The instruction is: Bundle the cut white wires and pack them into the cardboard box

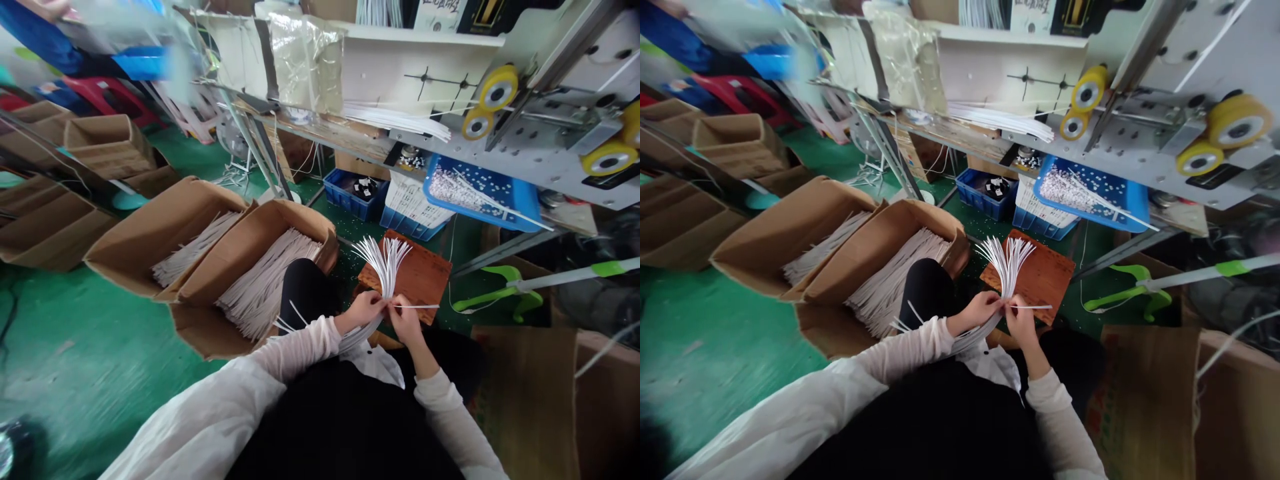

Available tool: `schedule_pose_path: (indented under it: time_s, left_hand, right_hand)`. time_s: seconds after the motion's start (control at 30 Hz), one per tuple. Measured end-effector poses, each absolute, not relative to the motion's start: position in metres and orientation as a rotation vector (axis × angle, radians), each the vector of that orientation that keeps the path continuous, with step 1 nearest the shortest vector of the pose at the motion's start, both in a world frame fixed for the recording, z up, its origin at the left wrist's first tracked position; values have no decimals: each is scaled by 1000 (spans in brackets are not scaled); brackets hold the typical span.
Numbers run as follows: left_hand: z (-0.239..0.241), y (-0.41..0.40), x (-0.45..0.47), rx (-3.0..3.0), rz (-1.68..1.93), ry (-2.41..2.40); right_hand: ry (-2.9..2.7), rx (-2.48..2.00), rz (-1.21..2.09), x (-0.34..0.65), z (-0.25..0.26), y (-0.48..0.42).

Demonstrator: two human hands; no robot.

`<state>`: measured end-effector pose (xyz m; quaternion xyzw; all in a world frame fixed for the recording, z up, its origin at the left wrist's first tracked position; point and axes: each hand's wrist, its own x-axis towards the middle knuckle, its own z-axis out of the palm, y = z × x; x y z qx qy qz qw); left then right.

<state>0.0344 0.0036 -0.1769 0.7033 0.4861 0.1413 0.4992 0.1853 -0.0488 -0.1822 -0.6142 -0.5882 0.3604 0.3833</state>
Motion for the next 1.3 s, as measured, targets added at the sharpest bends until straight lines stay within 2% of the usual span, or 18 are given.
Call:
schedule_pose_path:
  time_s: [0.1,0.2,0.43,0.63,0.77,0.9,1.1,1.3]
  left_hand:
    - [-175,0,32,1735,380,1208]
    - [-173,4,31,1805,355,1167]
    - [-150,30,38,2033,97,1091]
    - [-136,43,12,2238,-35,1054]
    - [-142,44,-10,2347,-89,1073]
    - [-139,39,-16,2446,-45,1060]
    - [-124,26,12,2509,110,1014]
    - [-131,9,34,2452,145,992]
  right_hand:
    - [-1343,-1475,1024,183,-183,-54]
    - [-1363,-1428,982,183,-185,-56]
    - [-1537,-1405,994,188,-189,-46]
    - [-1404,-1472,824,209,-193,-56]
    - [-1061,-1436,1178,209,-201,-68]
    - [-967,-1480,1370,199,-202,-59]
    - [-1151,-1534,1327,195,-187,-39]
    - [-1315,-1537,1226,198,-188,-45]
